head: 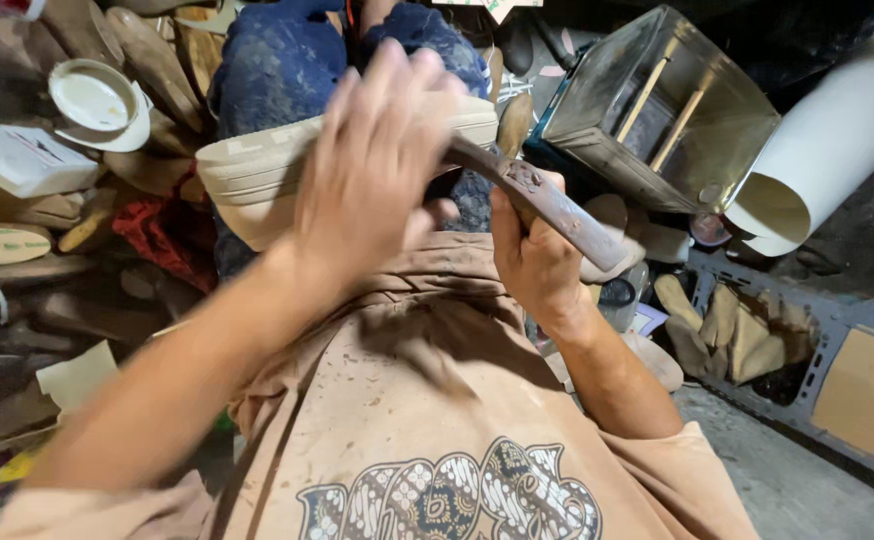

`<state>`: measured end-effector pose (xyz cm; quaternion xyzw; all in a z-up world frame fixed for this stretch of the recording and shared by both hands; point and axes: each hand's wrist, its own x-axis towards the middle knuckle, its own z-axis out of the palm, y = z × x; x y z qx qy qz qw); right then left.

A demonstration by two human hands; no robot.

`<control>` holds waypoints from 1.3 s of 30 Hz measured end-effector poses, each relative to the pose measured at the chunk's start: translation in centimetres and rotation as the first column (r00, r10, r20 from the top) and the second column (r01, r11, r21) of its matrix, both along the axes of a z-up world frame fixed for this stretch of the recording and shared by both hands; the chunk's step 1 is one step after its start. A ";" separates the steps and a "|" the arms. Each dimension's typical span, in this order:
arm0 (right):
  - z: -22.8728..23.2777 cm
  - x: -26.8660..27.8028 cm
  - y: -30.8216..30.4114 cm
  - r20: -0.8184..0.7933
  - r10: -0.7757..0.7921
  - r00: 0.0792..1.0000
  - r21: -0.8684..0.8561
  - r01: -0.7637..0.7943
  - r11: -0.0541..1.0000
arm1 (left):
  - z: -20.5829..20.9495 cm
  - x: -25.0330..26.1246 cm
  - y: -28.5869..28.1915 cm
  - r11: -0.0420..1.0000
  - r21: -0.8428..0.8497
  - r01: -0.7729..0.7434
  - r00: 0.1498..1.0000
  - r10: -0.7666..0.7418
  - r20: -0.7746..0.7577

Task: The person holds a beige slip-on shoe on their lap and uses a curved metal tool to scrape and clean the sole and sides. They rotate the shoe to access different areas, focusing on the edges where the sole meets the upper.

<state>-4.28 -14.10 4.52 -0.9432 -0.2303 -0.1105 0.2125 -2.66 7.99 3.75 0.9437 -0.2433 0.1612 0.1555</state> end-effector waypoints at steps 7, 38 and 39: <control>1.5 0.8 -5.8 -0.551 0.328 0.767 0.772 0.320 0.549 | -1.3 4.8 -0.7 0.995 0.085 -0.057 0.970 0.076 -0.232; -2.6 0.2 -3.2 0.021 -0.372 0.928 0.698 0.253 0.670 | -0.6 5.8 0.6 0.998 0.066 0.024 0.929 0.003 -0.370; -2.5 -1.1 -2.8 0.025 -0.373 0.927 0.699 0.250 0.670 | -0.8 5.0 0.5 0.998 0.065 0.024 0.931 0.001 -0.366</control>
